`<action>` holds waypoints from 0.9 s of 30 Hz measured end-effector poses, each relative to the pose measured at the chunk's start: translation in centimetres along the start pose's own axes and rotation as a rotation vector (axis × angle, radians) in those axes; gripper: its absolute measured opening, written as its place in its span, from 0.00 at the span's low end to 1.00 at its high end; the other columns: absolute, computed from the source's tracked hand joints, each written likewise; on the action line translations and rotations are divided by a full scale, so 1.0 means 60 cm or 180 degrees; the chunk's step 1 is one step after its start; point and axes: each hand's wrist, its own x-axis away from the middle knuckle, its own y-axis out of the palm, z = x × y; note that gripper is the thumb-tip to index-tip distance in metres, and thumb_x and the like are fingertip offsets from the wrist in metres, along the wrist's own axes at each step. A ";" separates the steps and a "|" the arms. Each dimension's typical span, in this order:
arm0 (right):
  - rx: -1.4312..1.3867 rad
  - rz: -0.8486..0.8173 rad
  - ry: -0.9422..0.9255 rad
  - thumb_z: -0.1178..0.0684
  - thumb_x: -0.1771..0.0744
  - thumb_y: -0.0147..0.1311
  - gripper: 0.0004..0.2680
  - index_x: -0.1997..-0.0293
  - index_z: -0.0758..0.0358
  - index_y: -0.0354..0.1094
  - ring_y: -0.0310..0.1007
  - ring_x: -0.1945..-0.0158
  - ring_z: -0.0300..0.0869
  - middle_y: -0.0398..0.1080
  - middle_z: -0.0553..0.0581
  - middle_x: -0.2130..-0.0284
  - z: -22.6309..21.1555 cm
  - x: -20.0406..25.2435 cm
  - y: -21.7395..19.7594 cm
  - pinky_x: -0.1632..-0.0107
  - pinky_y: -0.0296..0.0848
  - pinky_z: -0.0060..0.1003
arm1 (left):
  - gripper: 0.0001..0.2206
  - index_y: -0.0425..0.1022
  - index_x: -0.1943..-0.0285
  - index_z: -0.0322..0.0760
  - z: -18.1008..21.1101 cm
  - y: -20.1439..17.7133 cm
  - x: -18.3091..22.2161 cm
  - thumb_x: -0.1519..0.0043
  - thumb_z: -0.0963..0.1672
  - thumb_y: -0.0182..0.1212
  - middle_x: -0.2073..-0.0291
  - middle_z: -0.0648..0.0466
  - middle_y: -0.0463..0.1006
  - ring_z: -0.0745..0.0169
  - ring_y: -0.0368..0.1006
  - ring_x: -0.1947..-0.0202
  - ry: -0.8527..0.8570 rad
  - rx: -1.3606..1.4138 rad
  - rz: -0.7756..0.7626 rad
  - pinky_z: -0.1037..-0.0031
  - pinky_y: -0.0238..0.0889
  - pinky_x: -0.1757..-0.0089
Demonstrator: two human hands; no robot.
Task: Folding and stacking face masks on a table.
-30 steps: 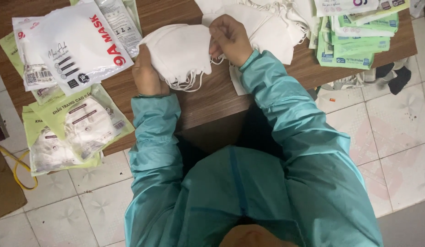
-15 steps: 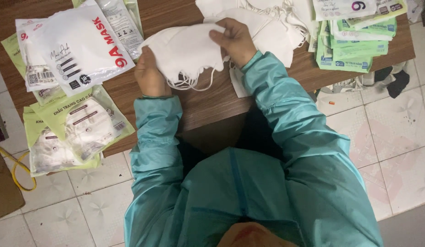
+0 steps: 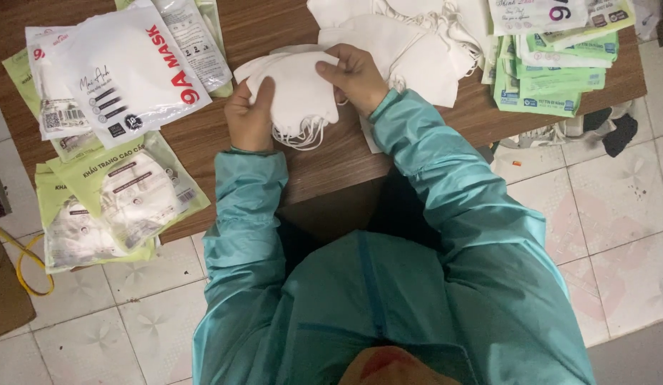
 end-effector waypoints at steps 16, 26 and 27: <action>0.4915 0.0240 -0.0223 0.41 0.37 0.64 0.30 0.28 0.53 0.55 0.64 0.44 0.60 0.68 0.63 0.44 0.049 -0.060 -0.113 0.47 0.64 0.57 | 0.28 0.59 0.23 0.40 -0.051 -0.044 -0.024 0.32 0.34 0.59 0.25 0.47 0.62 0.52 0.54 0.22 0.1858 -0.1190 -0.0517 0.61 0.45 0.24; 0.5408 0.0229 -0.0514 0.40 0.39 0.64 0.29 0.31 0.54 0.60 0.68 0.49 0.59 0.71 0.61 0.47 0.073 -0.075 -0.122 0.50 0.65 0.55 | 0.09 0.84 0.51 0.37 -0.052 -0.038 -0.025 0.35 0.36 0.60 0.53 0.49 0.84 0.59 0.79 0.50 0.1539 -0.1315 -0.0585 0.72 0.70 0.44; 0.5513 0.0255 -0.0702 0.41 0.39 0.63 0.27 0.33 0.55 0.62 0.69 0.51 0.59 0.73 0.61 0.50 0.078 -0.076 -0.121 0.50 0.64 0.55 | 0.09 0.84 0.51 0.37 -0.054 -0.039 -0.027 0.35 0.37 0.60 0.52 0.49 0.83 0.59 0.78 0.50 0.1533 -0.1306 -0.0559 0.71 0.70 0.44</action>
